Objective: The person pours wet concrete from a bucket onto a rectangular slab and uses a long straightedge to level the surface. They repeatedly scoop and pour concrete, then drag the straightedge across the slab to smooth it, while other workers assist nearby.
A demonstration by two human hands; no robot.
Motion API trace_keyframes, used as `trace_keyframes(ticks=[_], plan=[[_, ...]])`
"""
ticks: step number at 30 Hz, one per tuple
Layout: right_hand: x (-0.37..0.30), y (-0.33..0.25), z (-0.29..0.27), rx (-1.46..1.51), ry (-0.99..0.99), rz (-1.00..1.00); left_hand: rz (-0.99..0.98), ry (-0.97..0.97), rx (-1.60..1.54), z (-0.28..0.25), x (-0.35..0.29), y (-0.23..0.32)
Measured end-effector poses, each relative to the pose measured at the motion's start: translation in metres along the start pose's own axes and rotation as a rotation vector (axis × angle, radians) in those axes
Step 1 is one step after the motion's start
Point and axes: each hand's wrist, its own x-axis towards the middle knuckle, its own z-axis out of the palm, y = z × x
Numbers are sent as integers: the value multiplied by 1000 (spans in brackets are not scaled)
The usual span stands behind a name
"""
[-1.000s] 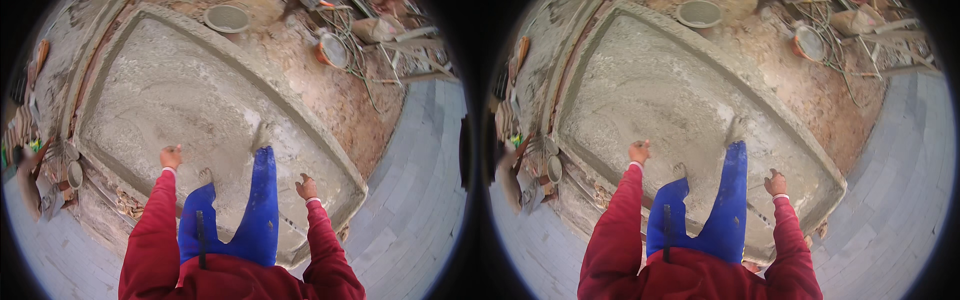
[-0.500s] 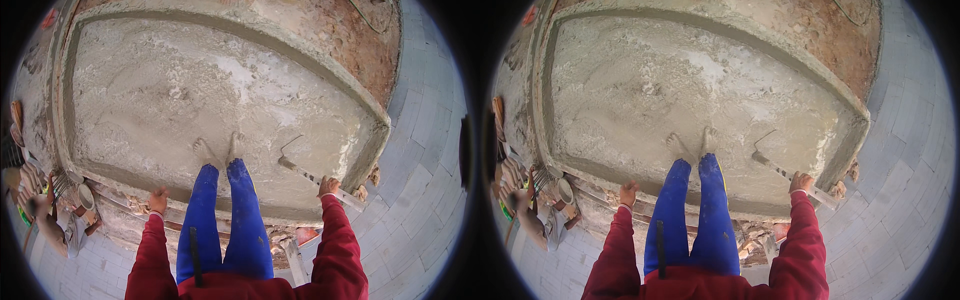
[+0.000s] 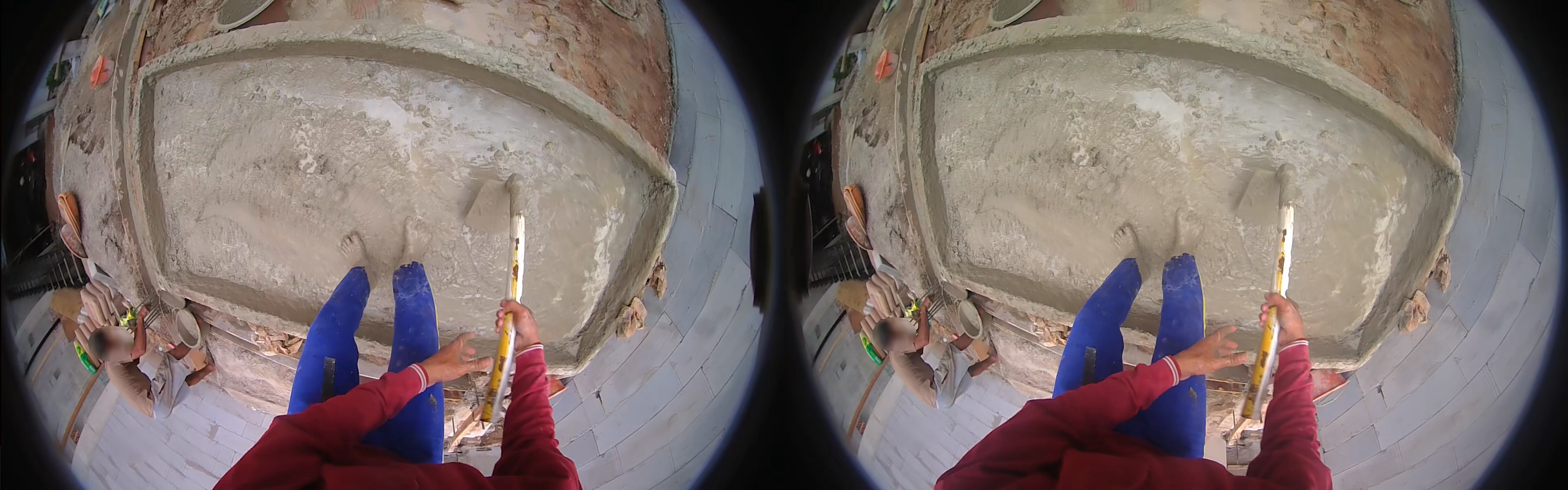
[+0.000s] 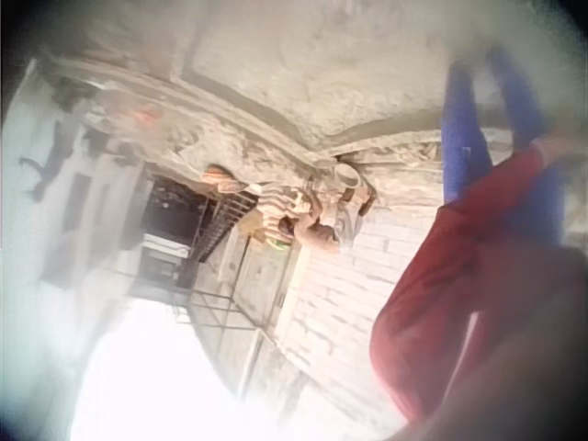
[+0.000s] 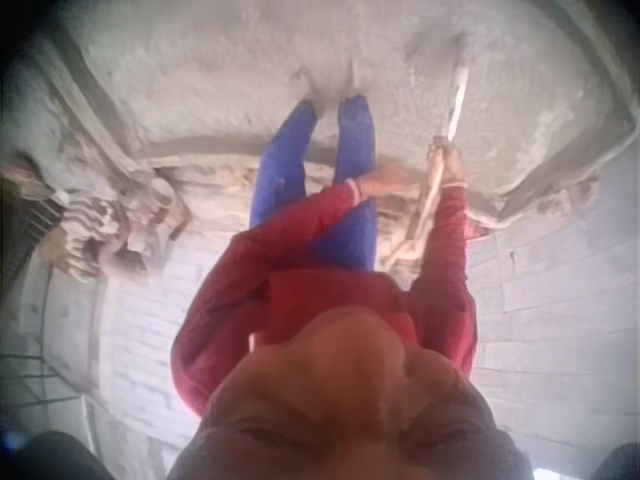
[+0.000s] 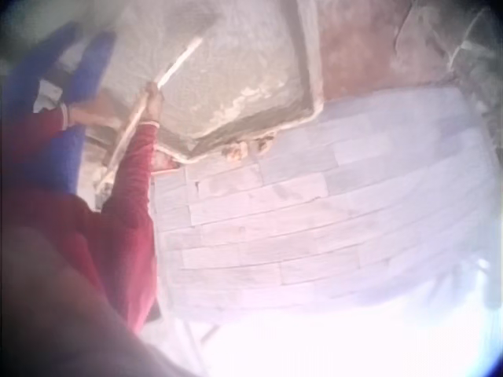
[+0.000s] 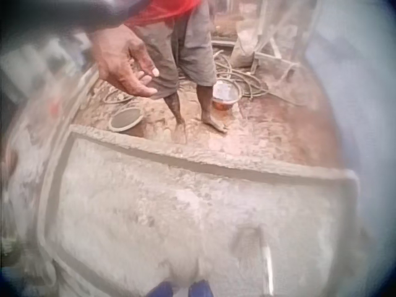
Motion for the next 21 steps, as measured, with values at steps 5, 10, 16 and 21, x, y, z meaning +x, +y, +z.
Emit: trace_keyframes(ticks=[5,10,16,21], plan=[[83,16,120,606,-477,-248,-31,398,476,-61,10,22],[106,-21,256,762,-362,-252,-35,463,1042,-212,14,43],[242,4,316,804,-186,-250,125,579,1360,-369,-22,28],[269,85,470,793,-48,-204,88,516,1409,-526,-95,-3]])
